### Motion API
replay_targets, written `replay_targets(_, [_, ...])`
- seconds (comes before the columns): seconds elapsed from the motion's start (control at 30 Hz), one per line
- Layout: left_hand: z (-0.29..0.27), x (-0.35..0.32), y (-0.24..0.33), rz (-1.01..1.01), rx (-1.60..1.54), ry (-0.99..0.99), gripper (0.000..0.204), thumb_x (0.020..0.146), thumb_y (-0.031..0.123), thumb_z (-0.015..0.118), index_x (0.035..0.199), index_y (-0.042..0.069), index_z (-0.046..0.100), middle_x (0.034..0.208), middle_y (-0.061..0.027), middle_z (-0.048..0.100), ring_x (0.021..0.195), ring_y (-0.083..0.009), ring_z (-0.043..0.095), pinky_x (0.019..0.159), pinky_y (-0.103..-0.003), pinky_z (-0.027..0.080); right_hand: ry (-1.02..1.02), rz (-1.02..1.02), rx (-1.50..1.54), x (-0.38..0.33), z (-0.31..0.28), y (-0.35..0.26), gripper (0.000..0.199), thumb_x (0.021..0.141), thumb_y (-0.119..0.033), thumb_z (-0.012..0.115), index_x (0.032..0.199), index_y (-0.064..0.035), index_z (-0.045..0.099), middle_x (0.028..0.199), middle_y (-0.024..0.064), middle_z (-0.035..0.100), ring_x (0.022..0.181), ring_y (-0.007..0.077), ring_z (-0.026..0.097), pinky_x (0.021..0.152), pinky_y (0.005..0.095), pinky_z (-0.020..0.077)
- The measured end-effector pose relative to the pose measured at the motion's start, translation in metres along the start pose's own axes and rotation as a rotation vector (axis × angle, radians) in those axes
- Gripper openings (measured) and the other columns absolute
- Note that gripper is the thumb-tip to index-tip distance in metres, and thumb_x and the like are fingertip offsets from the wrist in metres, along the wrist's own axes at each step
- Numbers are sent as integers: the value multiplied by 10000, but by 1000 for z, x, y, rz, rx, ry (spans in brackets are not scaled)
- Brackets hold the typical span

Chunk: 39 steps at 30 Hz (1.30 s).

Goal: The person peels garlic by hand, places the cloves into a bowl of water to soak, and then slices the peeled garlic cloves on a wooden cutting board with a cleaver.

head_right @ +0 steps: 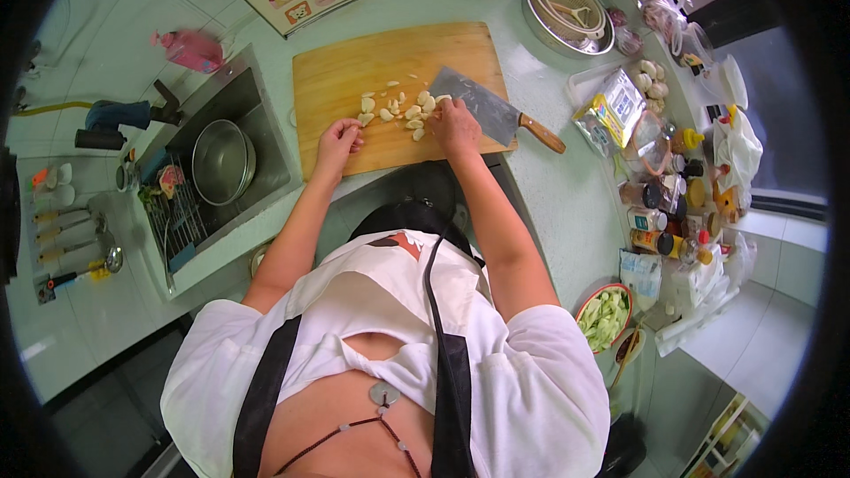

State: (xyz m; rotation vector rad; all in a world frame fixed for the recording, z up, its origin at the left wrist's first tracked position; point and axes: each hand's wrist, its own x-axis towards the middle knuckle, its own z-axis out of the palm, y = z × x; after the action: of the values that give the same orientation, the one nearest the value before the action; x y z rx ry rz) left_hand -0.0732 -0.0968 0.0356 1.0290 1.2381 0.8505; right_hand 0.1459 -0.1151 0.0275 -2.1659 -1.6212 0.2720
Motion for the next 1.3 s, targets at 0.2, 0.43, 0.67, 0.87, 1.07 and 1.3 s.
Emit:
replay_targets(0.2, [14, -3, 9, 31, -25, 73, 102, 818, 86, 476, 878, 31, 537, 702, 0, 511, 578, -62, 474, 505, -187, 388, -120, -105, -63, 7, 4, 15, 169, 691, -257, 577, 789, -120, 568, 770, 65, 571, 710, 267, 568, 598, 367, 439])
replay_targets(0.43, [32, 1, 9, 241, 153, 40, 83, 768, 60, 540, 835, 30, 577, 708, -22, 533, 625, -89, 505, 556, -211, 418, -350, 294, 985, 16, -24, -3, 114, 711, -152, 562, 770, -55, 578, 638, 14, 567, 542, 116, 508, 493, 238, 399])
replay_targets(0.67, [59, -14, 64, 579, 381, -37, 140, 715, 62, 593, 848, 17, 586, 808, -68, 558, 662, -154, 540, 587, -244, 431, -658, 545, 1542, 10, -51, -24, 133, 762, -170, 571, 813, -66, 508, 699, -17, 492, 493, 20, 387, 373, 151, 252])
replay_targets(0.87, [62, -11, 67, 651, 456, -18, 112, 709, 72, 598, 811, 24, 596, 806, -87, 561, 679, -202, 552, 591, -268, 438, -750, 569, 1581, 8, -50, -26, 118, 782, -198, 557, 775, -93, 503, 666, -59, 464, 484, 9, 364, 370, 151, 249])
replay_targets(1.07, [58, -5, 65, 720, 491, -34, 96, 706, 64, 582, 790, 20, 592, 796, -103, 564, 704, -245, 555, 615, -303, 445, -786, 580, 1590, 9, -49, -31, 132, 788, -201, 555, 741, -94, 493, 639, -57, 445, 452, 13, 334, 356, 157, 230])
replay_targets(1.3, [51, -3, 69, 823, 597, -19, 80, 713, 84, 570, 777, 36, 568, 779, -94, 551, 709, -263, 546, 615, -326, 445, -780, 561, 1573, 11, -47, -41, 158, 814, -206, 523, 717, -95, 466, 621, -54, 426, 447, 7, 313, 350, 147, 227])
